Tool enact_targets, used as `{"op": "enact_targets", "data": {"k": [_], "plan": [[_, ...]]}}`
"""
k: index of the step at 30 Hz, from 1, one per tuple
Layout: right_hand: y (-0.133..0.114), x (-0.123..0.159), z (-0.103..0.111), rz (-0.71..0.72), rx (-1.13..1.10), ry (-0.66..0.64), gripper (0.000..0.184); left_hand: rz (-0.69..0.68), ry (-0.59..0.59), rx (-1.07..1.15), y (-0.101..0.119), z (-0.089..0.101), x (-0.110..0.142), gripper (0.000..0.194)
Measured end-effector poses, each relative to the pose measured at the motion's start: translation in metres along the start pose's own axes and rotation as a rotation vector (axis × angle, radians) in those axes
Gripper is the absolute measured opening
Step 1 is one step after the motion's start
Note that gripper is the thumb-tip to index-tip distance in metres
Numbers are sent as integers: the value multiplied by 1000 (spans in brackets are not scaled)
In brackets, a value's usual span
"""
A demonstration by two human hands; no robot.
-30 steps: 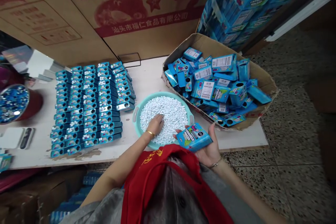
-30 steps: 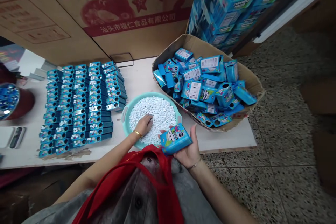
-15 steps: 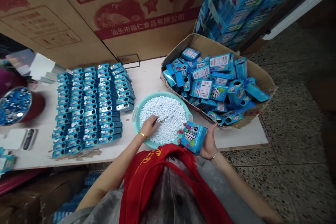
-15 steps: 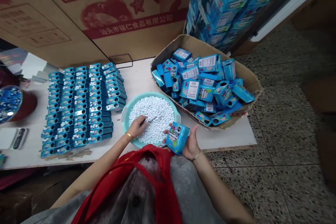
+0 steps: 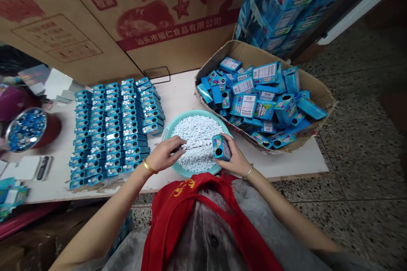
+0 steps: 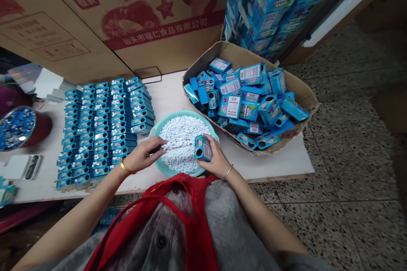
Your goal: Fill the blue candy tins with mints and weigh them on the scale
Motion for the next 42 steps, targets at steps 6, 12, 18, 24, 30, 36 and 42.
{"op": "enact_targets", "data": {"k": [6,12,18,24,30,36,42], "plan": [[-13,-9,-11,96,135,20,83,-31,-266,-215,31,-1,-14,24],[-24,-12,-17,202,223,40,78,55,-424,-472,41,-4,-29,15],[-22,-14,-21,221,231,48,79,75,-426,-532,59,-5,-39,18],[-14,-16,-24,201,253,37,81,13,-390,-553,58,-5,-34,23],[-13,-14,-18,227,311,20,84,76,-230,-467,1,7,-6,23],[-6,-2,8,159,191,83,77,387,-235,-329,-106,-60,13,18],[11,9,20,42,41,153,57,326,-163,-155,-109,-137,-23,24]]}}
Point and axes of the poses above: each hand's wrist, its own x-axis away from the middle knuckle, its own z-axis out of the back of the hand, y = z × x, the point moved 10 cm from there along -x, towards the middle knuckle, and after that the axes turned 6 degrees about -z, right-handed, at the moved point
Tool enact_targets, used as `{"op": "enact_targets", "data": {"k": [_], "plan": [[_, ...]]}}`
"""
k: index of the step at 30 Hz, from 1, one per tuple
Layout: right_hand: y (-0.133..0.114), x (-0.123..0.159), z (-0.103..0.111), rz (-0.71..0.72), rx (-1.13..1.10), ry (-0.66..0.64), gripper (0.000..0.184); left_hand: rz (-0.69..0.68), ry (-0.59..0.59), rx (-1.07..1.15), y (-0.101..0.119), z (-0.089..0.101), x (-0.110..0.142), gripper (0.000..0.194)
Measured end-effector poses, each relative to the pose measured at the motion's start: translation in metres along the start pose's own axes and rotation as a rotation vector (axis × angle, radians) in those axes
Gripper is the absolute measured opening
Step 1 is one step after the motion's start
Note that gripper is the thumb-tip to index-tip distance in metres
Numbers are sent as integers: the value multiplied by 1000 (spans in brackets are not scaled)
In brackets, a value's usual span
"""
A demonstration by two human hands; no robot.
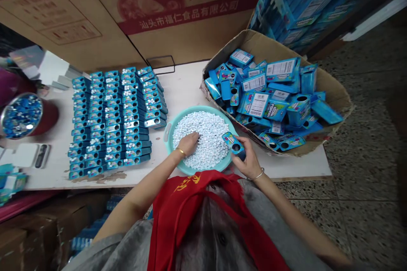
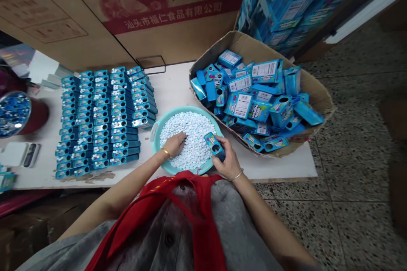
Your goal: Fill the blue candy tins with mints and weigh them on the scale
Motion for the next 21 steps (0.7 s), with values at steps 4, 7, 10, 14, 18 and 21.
{"op": "enact_targets", "data": {"k": [4,7,10,14,18,21], "plan": [[-5,0,-3,65,31,4,49,-23,39,127,-1,-2,4,25],[-10,-2,-3,92,114,6,46,-58,57,201,-5,17,22,23],[-9,-4,-1,56,161,3,46,-104,81,241,1,51,43,22],[-15,-7,-8,95,193,-33,48,-217,99,241,30,104,63,21],[-29,-9,-24,185,198,-84,50,-278,36,121,65,137,67,21],[-35,-9,-33,228,211,-108,53,-287,-47,-63,88,144,63,21]]}}
Point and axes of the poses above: each hand's wrist, its own x-axis away from the middle knuckle, its own z-axis out of the back of the hand, y = z × x, the point moved 10 cm from there along -x, towards the middle knuckle, and after that the axes turned 6 degrees about -z, right-handed, at the moved point
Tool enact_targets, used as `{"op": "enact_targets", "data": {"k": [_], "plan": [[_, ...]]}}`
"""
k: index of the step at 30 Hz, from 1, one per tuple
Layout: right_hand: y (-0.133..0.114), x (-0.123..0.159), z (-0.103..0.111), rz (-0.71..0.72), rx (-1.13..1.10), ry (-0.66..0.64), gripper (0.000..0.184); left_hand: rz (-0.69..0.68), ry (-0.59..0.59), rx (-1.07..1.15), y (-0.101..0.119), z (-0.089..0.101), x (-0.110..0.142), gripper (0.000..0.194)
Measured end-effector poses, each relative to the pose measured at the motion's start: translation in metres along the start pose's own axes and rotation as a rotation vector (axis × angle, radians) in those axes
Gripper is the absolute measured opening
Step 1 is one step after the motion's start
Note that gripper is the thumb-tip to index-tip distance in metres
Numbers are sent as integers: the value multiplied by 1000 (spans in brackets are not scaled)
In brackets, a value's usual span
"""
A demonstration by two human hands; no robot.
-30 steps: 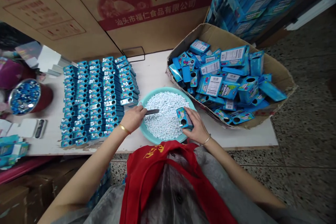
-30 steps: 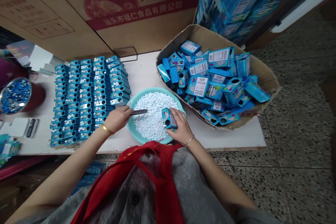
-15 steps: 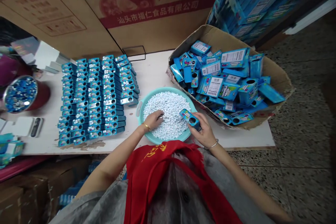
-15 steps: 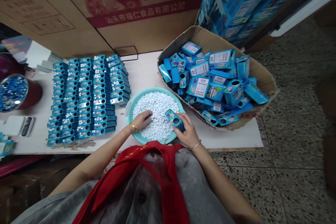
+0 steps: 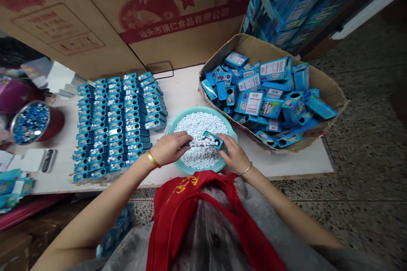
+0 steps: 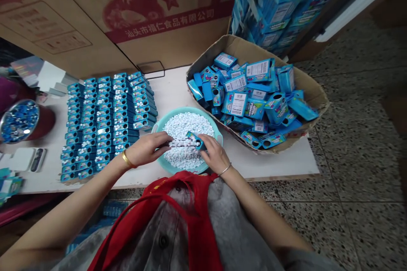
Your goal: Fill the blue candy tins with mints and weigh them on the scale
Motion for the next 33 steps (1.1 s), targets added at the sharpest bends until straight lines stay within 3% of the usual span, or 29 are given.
{"op": "enact_targets", "data": {"k": [5,9,12,14,16,18,21,24,27,30,33], "plan": [[-6,0,-6,45,32,7,57,103,-159,-327,31,9,-15,17],[-9,0,-8,85,43,34,56,92,-168,-430,58,21,-18,18],[-8,0,-4,92,40,54,55,82,-102,-468,47,29,-12,17],[-6,1,2,77,37,71,55,133,-42,-444,15,26,-4,18],[-2,2,10,52,33,92,54,233,-10,-374,-31,10,4,21],[2,4,20,24,30,115,51,347,-26,-270,-77,-21,10,21],[8,7,34,-14,38,151,48,355,-43,-178,-108,-74,-1,20],[14,10,43,-55,35,182,45,306,-20,-78,-105,-118,-26,21],[21,11,47,-95,7,209,42,249,20,36,-93,-143,-50,24],[22,12,51,-109,-6,256,37,213,59,137,-88,-147,-55,25],[23,12,55,-126,-2,282,35,172,94,218,-86,-133,-43,24]]}}
Point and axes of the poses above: each hand's wrist, its own x-axis away from the middle knuckle, its own z-axis out of the back of the hand, y = z × x, the point moved 10 cm from there along -x, towards the middle knuckle, and after that the axes turned 6 degrees about -z, right-handed, at the moved point
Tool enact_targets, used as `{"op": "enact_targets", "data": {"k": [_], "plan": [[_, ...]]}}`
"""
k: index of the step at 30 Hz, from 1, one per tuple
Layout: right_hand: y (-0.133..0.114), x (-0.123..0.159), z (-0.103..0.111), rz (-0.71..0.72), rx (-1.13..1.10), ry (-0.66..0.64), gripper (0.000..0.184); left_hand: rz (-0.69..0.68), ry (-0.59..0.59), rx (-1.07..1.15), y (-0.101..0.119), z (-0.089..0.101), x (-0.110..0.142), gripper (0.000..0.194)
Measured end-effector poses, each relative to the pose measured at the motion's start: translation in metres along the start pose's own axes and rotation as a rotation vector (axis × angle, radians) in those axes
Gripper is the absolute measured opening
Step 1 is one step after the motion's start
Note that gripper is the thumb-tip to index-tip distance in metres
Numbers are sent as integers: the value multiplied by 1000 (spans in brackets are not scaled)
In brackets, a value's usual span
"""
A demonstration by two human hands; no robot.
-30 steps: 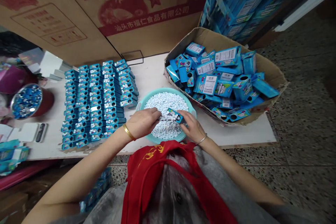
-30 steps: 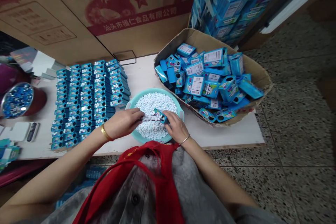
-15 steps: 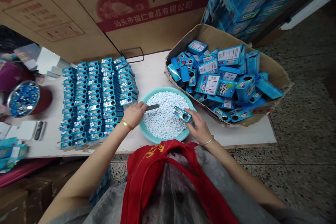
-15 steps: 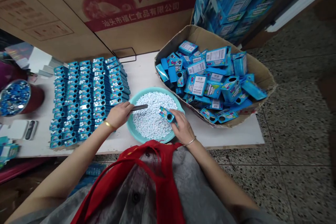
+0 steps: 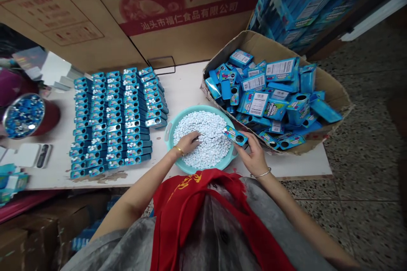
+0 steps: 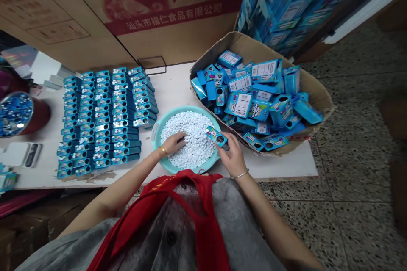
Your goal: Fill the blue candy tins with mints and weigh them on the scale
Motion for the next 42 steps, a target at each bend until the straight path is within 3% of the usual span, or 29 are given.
{"op": "enact_targets", "data": {"k": [4,8,11,18,24,27,30,33,36,39,42], "plan": [[0,0,0,4,16,1,38,-69,32,61,18,41,26,22],[-7,0,-15,46,60,-67,44,-182,58,69,58,90,42,21],[-18,0,-30,93,92,-122,49,-221,-2,-45,90,112,42,19],[-37,3,-49,176,127,-164,51,-102,-199,-500,138,120,31,18],[-35,3,-52,165,118,-167,55,-40,-198,-577,164,124,30,21],[-32,3,-51,159,104,-174,56,-74,-131,-553,161,131,34,23],[-28,2,-48,150,90,-174,55,-31,-46,-511,124,135,46,22],[-23,2,-42,135,89,-171,53,122,-40,-407,57,114,60,20],[-19,2,-33,108,97,-166,49,246,-90,-231,2,60,64,15],[-17,1,-26,80,94,-158,46,221,-63,-139,-7,7,44,17],[-15,-1,-20,52,88,-119,43,169,-16,-44,5,-21,20,23]]}}
Point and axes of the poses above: each hand's wrist, its own x-axis away from the middle knuckle, its own z-axis out of the back of the hand, y = z × x, the point moved 10 cm from there along -x, towards the middle knuckle, and after that the axes turned 6 degrees about -z, right-handed, at the moved point
